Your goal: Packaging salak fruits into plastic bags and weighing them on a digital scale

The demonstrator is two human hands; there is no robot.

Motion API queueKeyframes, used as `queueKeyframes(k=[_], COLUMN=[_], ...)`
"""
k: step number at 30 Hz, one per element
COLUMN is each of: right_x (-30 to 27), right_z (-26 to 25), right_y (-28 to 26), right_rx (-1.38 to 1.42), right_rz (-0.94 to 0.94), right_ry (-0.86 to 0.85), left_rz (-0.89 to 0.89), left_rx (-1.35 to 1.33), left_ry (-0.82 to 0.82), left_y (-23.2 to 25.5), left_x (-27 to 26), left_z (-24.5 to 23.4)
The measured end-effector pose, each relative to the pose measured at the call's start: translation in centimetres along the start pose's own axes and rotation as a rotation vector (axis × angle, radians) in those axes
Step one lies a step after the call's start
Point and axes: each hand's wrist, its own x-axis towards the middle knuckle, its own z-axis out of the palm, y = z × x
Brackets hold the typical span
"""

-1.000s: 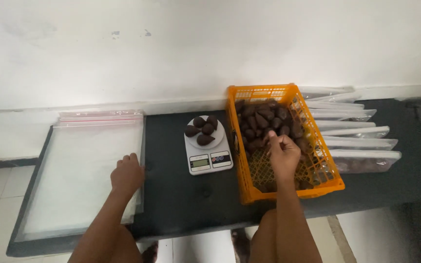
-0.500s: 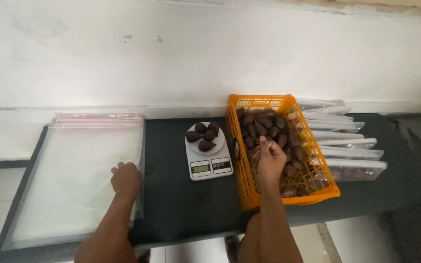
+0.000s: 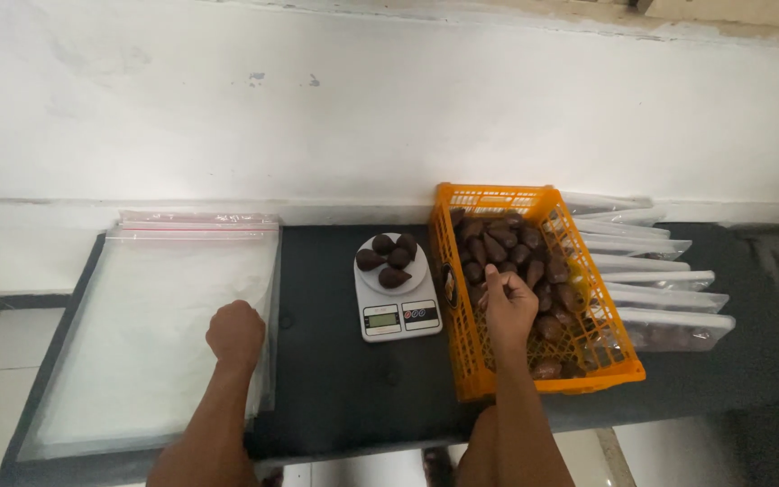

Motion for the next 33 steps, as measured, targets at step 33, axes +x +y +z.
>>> queueKeyframes(k=[33], right_x=[-3.0], right_z=[3.5], right_y=[-1.9], right_rx=[0.344], right_rz=[0.25], right_ry=[-0.417], left_rz=[0.787], left_rx=[-0.731], left_ry=[0.391], left_y=[14.1], left_x=[-17.6], left_z=[-9.6])
